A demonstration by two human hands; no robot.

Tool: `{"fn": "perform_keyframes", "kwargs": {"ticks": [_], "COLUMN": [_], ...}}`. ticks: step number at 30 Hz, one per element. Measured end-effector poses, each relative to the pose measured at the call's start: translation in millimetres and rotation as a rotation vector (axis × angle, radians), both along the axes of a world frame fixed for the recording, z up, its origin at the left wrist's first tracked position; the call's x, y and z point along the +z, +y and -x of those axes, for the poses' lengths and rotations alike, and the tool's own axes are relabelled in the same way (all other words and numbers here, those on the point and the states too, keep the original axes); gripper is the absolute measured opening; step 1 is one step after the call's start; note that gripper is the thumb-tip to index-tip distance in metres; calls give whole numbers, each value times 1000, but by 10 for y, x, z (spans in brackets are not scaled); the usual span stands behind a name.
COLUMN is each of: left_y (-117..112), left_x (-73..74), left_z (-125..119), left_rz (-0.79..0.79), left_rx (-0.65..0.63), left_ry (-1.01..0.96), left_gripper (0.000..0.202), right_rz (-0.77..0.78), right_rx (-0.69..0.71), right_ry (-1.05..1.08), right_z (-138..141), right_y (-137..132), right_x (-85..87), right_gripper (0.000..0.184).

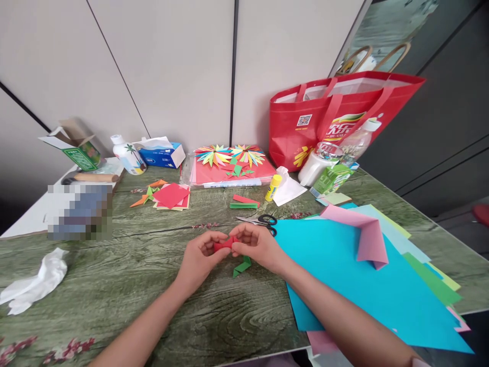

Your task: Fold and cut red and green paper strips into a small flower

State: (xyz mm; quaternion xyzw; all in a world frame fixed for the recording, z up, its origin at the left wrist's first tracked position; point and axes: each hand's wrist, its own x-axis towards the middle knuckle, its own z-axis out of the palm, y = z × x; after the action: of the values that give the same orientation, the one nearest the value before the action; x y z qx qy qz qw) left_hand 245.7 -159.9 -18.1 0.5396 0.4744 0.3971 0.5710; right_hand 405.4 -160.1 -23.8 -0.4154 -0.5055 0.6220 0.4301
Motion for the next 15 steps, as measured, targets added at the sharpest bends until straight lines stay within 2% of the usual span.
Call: {"fn": "perform_keyframes", "kwargs": {"ticks": [3, 6, 11, 15], "left_y": [-7, -1, 20, 3], "left_x": [-30, -58, -54, -3], "left_z": [3, 15, 40, 37], "left_rz": [6, 3, -92, -76], "left_rx": [-2, 31, 151, 138], "left_ry": [-32, -46, -12, -20], "left_gripper": [30, 38, 40, 41], "right_rz": [-37, -12, 50, 81], "right_rx": [10, -66, -92, -88], "right_ry": [-66, -66, -34, -25], "right_z": [1, 2, 7, 21], "right_y": [2, 11, 16, 4], "right_x": [-22, -32, -43, -45], "right_gripper": [22, 23, 26, 28]}}
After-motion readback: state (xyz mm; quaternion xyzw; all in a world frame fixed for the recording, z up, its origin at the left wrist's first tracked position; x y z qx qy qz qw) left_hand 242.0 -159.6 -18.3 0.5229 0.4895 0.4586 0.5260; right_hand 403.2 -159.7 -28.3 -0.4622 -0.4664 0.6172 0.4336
